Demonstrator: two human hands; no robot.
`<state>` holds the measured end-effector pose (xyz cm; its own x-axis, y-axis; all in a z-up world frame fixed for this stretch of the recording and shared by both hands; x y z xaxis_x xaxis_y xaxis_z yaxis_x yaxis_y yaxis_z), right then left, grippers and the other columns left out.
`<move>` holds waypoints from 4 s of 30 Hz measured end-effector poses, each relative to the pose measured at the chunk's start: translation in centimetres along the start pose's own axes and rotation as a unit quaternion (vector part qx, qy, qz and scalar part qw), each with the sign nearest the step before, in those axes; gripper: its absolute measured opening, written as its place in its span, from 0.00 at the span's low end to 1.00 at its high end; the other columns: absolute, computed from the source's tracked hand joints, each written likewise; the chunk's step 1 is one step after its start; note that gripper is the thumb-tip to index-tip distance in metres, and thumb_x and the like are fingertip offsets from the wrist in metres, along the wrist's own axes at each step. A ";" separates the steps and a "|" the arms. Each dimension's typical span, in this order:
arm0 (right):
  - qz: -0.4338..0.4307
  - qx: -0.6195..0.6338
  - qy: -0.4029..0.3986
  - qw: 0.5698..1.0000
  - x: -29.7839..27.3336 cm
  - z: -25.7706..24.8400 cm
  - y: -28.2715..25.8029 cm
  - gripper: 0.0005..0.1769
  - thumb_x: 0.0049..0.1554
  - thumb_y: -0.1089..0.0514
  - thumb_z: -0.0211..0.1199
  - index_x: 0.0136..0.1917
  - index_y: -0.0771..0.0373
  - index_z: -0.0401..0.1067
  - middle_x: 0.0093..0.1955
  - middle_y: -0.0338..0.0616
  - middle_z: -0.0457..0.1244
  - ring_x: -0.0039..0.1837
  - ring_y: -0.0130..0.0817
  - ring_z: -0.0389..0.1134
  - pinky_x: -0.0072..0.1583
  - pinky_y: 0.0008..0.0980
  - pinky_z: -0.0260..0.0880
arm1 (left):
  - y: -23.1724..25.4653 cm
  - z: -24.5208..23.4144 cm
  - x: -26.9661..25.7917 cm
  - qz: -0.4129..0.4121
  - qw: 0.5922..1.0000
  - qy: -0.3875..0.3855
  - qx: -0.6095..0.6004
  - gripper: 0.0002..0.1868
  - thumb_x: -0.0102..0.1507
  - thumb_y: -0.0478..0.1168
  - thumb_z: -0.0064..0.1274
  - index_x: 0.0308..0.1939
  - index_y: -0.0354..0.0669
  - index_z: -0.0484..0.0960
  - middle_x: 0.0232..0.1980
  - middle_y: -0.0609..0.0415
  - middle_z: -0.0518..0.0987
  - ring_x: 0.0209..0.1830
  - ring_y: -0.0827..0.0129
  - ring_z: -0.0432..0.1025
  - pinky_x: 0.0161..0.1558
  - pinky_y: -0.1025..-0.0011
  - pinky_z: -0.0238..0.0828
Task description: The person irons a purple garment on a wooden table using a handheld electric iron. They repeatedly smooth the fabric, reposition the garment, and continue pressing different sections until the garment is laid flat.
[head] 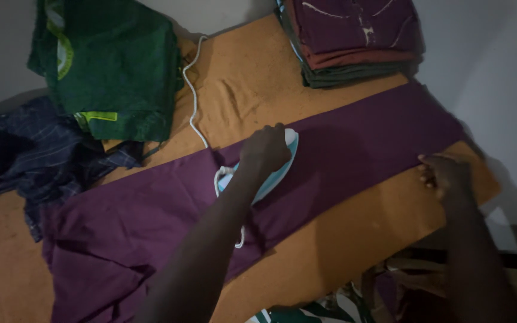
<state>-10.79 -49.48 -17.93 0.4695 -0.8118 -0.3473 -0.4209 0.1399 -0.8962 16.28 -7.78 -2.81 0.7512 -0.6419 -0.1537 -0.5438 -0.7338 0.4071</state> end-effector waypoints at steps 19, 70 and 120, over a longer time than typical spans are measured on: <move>0.011 0.011 0.001 1.000 -3.1 1.2 -2.6 0.09 0.59 0.58 0.70 0.44 0.63 0.72 0.35 0.43 0.65 0.31 0.30 0.61 0.33 0.32 0.58 | 0.4 -1.5 5.3 0.042 0.998 -0.009 0.036 0.23 0.58 0.47 0.63 0.55 0.45 0.80 0.53 0.46 0.80 0.53 0.54 0.78 0.51 0.51 0.75; -0.014 -0.001 -0.002 1.000 -2.5 1.0 -1.7 0.11 0.60 0.57 0.71 0.42 0.62 0.70 0.36 0.42 0.64 0.33 0.29 0.62 0.34 0.32 0.58 | -8.1 4.6 2.8 -0.100 0.978 0.150 -0.105 0.24 0.64 0.51 0.51 0.47 0.29 0.78 0.47 0.27 0.80 0.50 0.35 0.76 0.53 0.45 0.72; -0.018 -0.009 -0.018 1.000 -2.0 1.0 -1.6 0.13 0.61 0.57 0.69 0.38 0.61 0.69 0.33 0.42 0.63 0.31 0.30 0.61 0.33 0.32 0.56 | 8.2 9.0 -4.6 0.137 0.947 -0.274 -0.093 0.28 0.57 0.45 0.61 0.62 0.56 0.78 0.47 0.50 0.85 0.39 0.59 0.81 0.43 0.56 0.79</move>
<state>-10.30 -47.54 -16.13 0.5121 -0.7954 -0.3244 -0.4168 0.1001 -0.9035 4.99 -12.83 -6.84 0.2563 -0.8595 -0.4423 -0.5770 -0.5031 0.6434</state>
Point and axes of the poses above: each hand's wrist, its own x-axis towards the middle knuckle, its own z-axis out of the palm, y = z × x, the point moved 7 cm from there along x, towards the middle knuckle
